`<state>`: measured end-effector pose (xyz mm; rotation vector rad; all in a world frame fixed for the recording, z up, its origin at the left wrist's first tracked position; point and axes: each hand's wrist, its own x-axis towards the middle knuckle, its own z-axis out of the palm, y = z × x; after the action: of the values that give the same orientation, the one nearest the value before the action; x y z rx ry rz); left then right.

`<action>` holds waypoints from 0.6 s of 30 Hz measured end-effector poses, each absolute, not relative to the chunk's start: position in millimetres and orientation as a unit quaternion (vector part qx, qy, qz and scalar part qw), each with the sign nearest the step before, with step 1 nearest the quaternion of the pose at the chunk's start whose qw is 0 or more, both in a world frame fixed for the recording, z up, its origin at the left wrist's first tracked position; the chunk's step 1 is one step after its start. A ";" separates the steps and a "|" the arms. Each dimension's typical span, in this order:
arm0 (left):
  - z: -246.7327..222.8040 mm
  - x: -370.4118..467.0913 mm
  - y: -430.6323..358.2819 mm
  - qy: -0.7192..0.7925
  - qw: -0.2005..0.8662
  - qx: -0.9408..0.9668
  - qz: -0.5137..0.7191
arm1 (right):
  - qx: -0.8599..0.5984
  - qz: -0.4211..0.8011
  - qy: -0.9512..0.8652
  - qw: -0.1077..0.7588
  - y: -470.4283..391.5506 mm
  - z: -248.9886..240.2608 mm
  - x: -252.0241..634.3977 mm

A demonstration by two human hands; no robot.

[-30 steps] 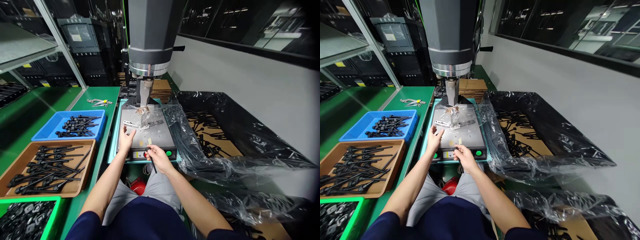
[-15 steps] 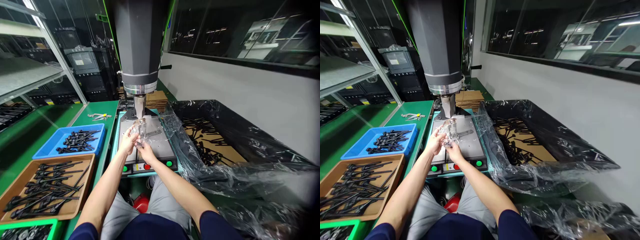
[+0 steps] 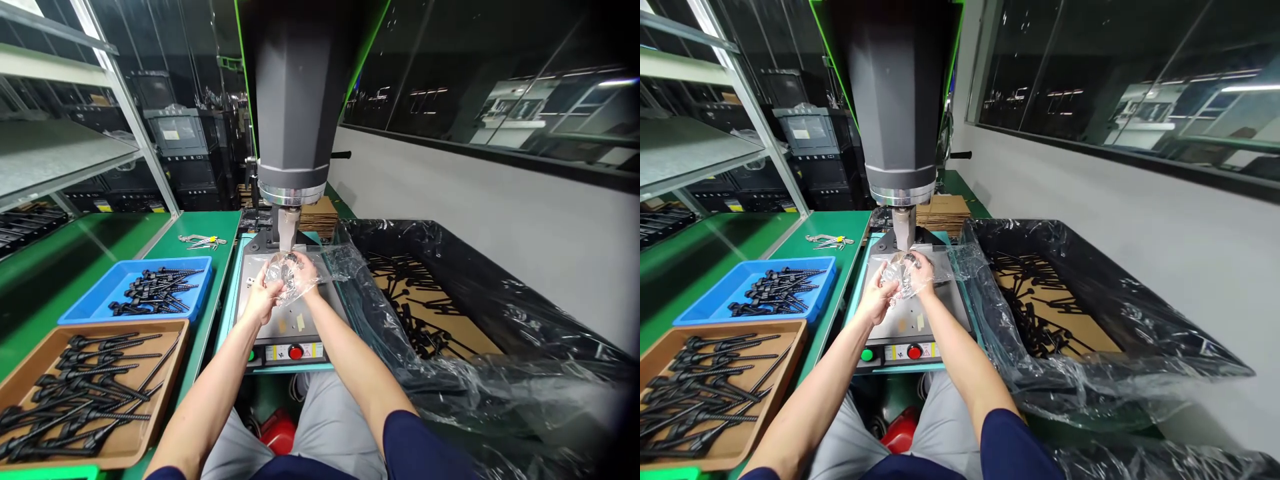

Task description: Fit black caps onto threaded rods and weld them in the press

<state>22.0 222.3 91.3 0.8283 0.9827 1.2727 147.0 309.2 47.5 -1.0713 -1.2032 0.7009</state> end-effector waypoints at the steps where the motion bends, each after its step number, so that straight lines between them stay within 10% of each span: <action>1: 91.2 21.6 223.4 0.427 0.620 0.360 0.551 | -0.467 0.312 -0.530 0.635 311.5 48.6 145.9; 18: 88.7 17.7 231.8 0.445 0.612 0.355 0.548 | -0.429 0.368 -0.570 0.596 338.6 47.1 157.1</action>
<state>17.7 231.8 88.7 0.8197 1.0267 1.2650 157.1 338.6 47.1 -0.9973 -1.3240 0.8549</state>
